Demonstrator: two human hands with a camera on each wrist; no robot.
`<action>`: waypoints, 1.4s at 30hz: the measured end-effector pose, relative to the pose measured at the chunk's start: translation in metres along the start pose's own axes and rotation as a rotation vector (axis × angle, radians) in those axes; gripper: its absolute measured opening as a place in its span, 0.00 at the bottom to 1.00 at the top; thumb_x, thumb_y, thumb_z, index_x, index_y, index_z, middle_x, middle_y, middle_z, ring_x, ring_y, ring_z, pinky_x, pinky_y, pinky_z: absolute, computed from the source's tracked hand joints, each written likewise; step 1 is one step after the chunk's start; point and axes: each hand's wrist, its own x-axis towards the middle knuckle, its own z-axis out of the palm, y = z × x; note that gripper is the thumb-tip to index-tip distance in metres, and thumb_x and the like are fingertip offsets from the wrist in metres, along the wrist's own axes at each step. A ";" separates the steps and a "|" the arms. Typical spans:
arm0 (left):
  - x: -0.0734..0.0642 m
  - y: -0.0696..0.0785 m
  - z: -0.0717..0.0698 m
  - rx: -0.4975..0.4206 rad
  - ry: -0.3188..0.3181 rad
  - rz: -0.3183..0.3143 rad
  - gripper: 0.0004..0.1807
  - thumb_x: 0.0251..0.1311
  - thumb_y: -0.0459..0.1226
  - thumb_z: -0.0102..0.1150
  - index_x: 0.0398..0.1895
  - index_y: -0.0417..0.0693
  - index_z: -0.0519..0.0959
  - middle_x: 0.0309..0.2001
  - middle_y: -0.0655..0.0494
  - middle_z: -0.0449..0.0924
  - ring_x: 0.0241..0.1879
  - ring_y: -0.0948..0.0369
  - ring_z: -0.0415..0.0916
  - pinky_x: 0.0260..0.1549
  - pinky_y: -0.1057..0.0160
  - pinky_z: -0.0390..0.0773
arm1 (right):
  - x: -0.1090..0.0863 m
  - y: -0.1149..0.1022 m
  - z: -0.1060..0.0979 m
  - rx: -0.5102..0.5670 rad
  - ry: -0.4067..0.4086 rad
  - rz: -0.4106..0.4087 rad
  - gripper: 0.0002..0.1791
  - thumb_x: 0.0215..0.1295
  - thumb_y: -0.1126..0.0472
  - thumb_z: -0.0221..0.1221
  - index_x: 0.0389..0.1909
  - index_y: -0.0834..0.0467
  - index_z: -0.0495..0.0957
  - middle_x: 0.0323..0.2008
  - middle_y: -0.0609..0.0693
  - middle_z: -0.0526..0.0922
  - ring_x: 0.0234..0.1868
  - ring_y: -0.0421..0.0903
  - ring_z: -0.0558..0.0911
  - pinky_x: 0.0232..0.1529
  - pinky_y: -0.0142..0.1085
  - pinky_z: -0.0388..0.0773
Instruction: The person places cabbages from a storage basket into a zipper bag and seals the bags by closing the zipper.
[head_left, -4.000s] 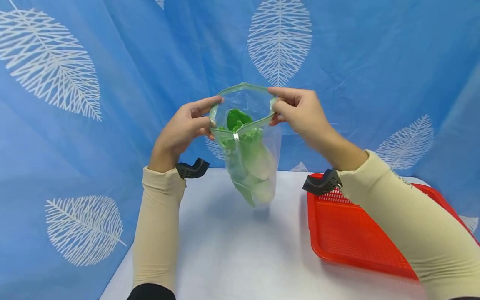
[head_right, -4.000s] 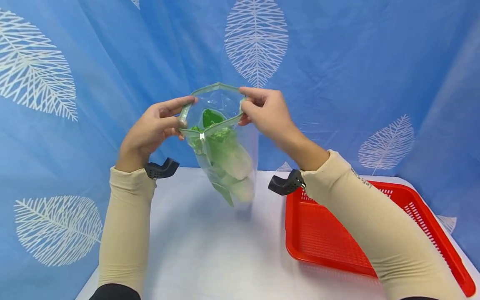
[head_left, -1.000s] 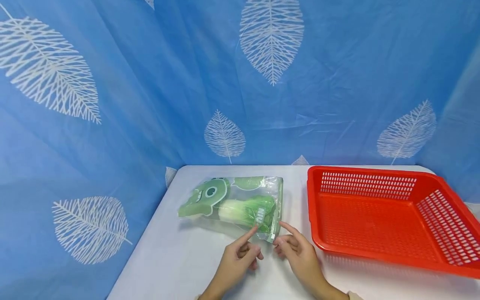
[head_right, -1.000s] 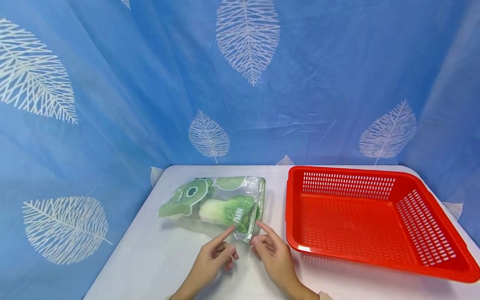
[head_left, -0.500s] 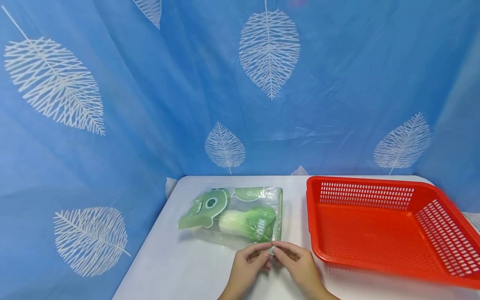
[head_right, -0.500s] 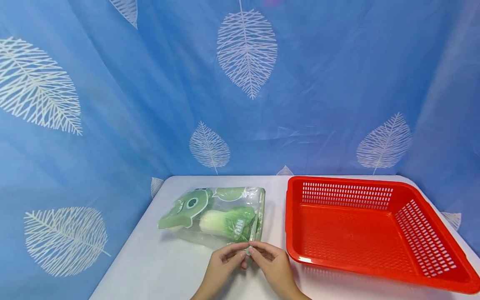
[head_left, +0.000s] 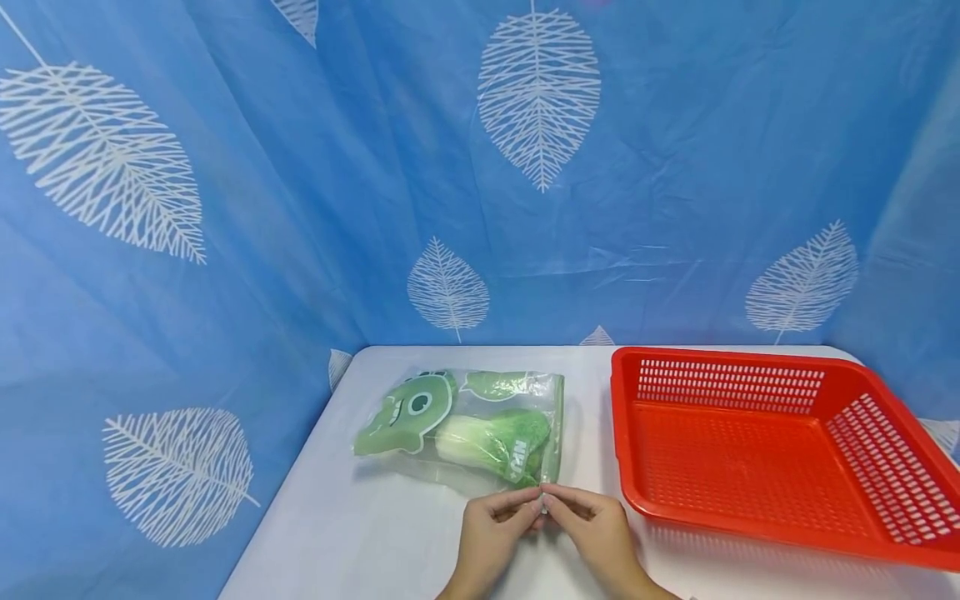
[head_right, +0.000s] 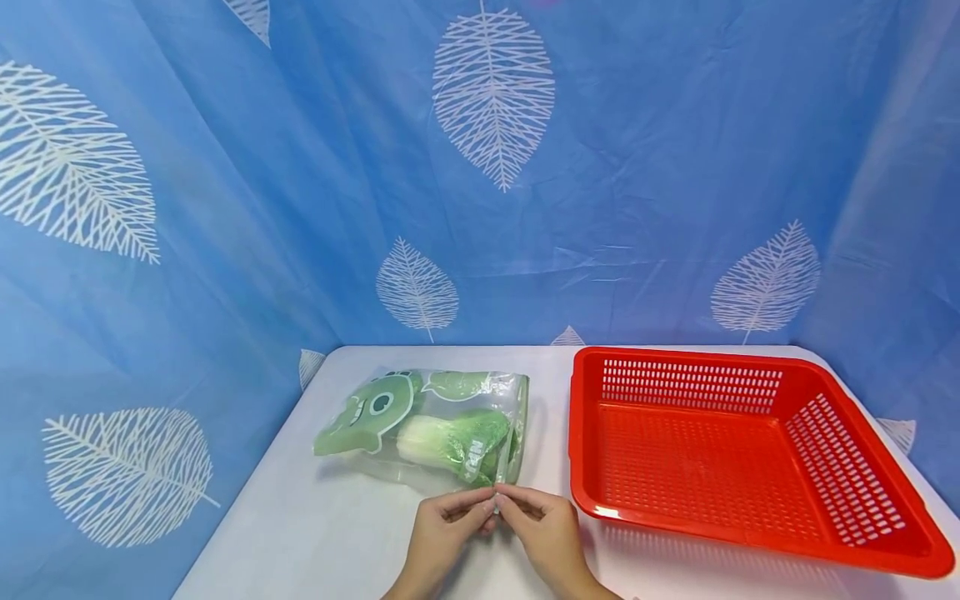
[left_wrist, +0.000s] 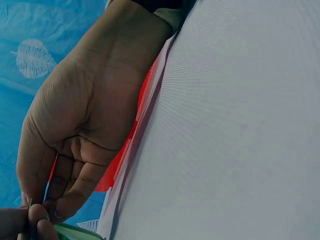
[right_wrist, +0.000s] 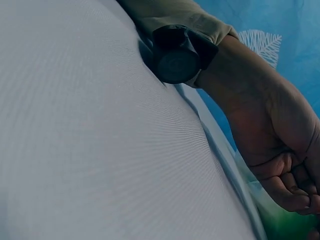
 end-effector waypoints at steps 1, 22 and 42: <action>-0.001 0.000 0.000 -0.004 0.001 -0.003 0.11 0.63 0.33 0.70 0.46 0.37 0.88 0.38 0.47 0.89 0.33 0.55 0.88 0.36 0.64 0.86 | 0.000 0.000 0.000 -0.010 0.004 0.001 0.10 0.62 0.65 0.70 0.44 0.60 0.90 0.43 0.54 0.89 0.42 0.42 0.88 0.42 0.33 0.85; -0.003 0.010 -0.003 0.028 -0.055 0.006 0.10 0.60 0.31 0.71 0.43 0.34 0.88 0.29 0.47 0.88 0.26 0.62 0.86 0.31 0.66 0.86 | 0.056 0.007 0.004 -0.137 0.222 -0.097 0.09 0.65 0.63 0.69 0.44 0.62 0.90 0.41 0.56 0.90 0.38 0.35 0.85 0.35 0.24 0.80; -0.012 0.009 -0.002 0.033 -0.117 -0.018 0.10 0.59 0.28 0.70 0.44 0.36 0.89 0.29 0.46 0.88 0.25 0.64 0.85 0.30 0.69 0.84 | 0.128 0.020 -0.003 -0.051 0.311 0.040 0.20 0.78 0.52 0.56 0.62 0.58 0.82 0.56 0.55 0.84 0.55 0.50 0.82 0.53 0.30 0.78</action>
